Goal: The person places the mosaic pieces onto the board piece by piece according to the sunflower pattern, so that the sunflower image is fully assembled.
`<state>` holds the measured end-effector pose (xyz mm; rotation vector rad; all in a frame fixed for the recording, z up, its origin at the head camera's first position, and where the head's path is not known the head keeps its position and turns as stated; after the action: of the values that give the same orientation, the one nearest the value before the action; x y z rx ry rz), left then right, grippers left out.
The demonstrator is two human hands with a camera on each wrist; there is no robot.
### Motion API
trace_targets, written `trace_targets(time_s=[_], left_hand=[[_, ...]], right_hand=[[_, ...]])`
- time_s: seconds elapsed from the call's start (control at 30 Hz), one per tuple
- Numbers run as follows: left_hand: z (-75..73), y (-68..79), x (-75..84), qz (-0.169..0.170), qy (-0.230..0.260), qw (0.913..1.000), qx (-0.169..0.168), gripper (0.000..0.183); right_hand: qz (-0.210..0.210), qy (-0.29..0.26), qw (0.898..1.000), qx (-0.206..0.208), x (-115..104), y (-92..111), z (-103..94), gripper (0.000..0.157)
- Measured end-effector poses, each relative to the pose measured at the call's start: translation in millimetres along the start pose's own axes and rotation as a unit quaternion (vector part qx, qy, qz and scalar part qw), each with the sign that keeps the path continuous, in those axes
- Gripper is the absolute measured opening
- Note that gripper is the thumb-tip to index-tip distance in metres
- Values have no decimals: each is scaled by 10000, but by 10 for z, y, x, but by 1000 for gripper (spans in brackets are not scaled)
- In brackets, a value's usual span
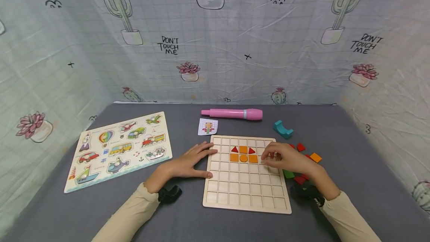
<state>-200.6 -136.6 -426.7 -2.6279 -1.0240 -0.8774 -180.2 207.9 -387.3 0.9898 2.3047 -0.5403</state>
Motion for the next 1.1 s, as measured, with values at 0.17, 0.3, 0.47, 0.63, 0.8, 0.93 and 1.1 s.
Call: trace_targets(time_s=[0.17,0.3,0.47,0.63,0.8,0.93,1.1], left_hand=[[0,13,-13,-8,6,10000,13,79],[-5,18,-8,-1,17,10000,16,79],[-4,8,-9,54,23,10000,24,79],[1,-4,-16,84,5,10000,48,78],[-5,4,-4,77,5,10000,24,79],[-5,9,4,32,11,10000,-24,79],[-2,12,9,-24,2,10000,-32,79]], right_hand=[[18,-17,10000,42,49,128,-41,5],[-50,-32,9998,192,106,249,-78,6],[-128,81,9989,438,171,423,-144,9],[41,99,9978,648,231,577,-243,12],[130,379,9942,995,316,706,-369,15],[213,525,9911,1201,390,812,-469,14],[394,450,9912,1179,479,903,-546,10]])
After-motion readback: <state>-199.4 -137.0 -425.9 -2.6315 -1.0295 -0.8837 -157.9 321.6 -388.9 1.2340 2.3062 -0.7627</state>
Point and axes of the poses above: each hand's wrist, its own y-axis away from the middle knuckle, its own z-axis out of the palm, x = y × z, the point moved 2 cm from there along -y, towards the middle knuckle, and after that the axes turned 1 degree about x, right-handed, at the moved point
